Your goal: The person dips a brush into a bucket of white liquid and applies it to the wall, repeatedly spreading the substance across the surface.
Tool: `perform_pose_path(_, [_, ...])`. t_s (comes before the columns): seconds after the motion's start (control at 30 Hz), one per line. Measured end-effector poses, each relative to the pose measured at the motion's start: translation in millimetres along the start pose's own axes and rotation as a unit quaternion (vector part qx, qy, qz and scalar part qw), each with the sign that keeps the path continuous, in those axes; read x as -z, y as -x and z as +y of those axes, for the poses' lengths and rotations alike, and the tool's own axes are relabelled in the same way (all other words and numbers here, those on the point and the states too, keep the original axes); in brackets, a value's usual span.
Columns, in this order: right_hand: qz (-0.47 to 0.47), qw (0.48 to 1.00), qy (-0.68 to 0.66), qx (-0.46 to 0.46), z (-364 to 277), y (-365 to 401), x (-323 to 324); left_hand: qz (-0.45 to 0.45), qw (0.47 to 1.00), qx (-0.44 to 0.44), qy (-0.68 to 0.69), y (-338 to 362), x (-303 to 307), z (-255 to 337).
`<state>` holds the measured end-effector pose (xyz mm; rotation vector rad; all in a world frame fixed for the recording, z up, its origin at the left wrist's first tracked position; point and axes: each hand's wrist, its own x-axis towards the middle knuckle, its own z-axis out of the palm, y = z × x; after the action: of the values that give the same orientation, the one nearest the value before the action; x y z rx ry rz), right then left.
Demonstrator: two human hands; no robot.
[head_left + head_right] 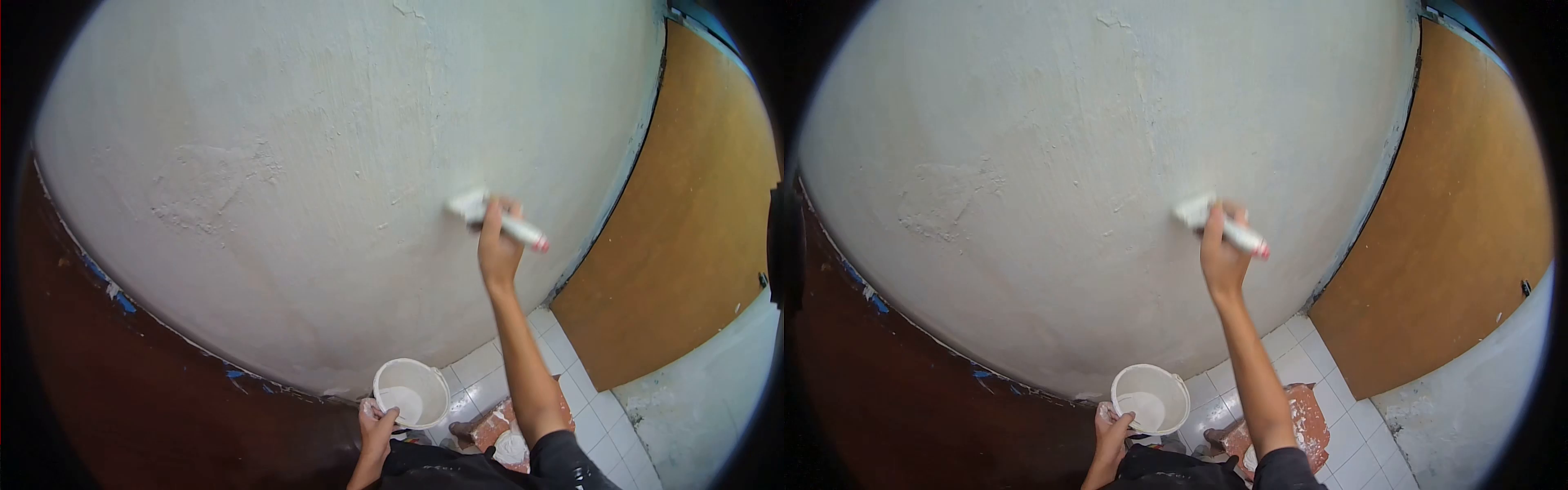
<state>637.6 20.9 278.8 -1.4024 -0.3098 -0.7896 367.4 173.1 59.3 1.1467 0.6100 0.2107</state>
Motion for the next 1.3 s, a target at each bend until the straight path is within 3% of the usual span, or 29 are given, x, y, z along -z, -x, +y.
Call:
perform_pose_path(0.1, [-0.022, 0.986, -0.068, 0.153, -70, -72, -23, 0.017, 1.0, 0.004, -0.003, 11, 0, -3])
perform_pose_path(0.17, [-0.035, 0.981, -0.078, 0.177, -113, -100, -33, 0.022, 1.0, 0.003, -0.01, 16, 1, -6])
perform_pose_path(0.27, [-0.032, 0.98, -0.085, 0.175, -108, -97, -37, 0.027, 1.0, 0.004, -0.015, 22, 3, -9])
perform_pose_path(0.47, [-0.012, 0.999, -0.041, 0.026, 29, 39, -5, 0.051, 0.999, 0.001, -0.017, 34, 11, -18])
perform_pose_path(0.6, [-0.023, 0.999, -0.01, -0.037, 32, 55, 1, 0.048, 0.998, -0.004, -0.044, 36, 19, -27])
perform_pose_path(0.67, [-0.037, 0.999, -0.002, -0.009, 3, 17, -8, 0.049, 0.999, -0.009, -0.019, 36, 21, -35])
perform_pose_path(0.83, [-0.043, 0.977, -0.075, 0.195, -113, -103, -43, 0.059, 0.998, -0.017, -0.031, 36, 27, -60])
perform_pose_path(0.93, [-0.049, 0.973, -0.088, 0.209, -154, -128, -53, 0.032, 0.998, -0.045, 0.033, 44, 28, -62])
perform_pose_path(0.97, [-0.049, 0.973, -0.096, 0.202, -152, -126, -53, 0.017, 0.996, -0.06, 0.07, 48, 28, -60])
perform_pose_path(1.07, [-0.033, 0.98, -0.092, 0.174, -106, -89, -44, 0.065, 0.997, 0.002, 0.038, 57, 22, -51])
perform_pose_path(1.2, [-0.033, 0.995, -0.047, 0.08, -2, 12, -15, 0.064, 0.997, -0.033, -0.004, 71, 20, -38])
perform_pose_path(1.3, [-0.081, 0.997, 0.003, 0.018, 17, 37, 6, 0.068, 0.996, -0.048, -0.015, 78, 18, -30])
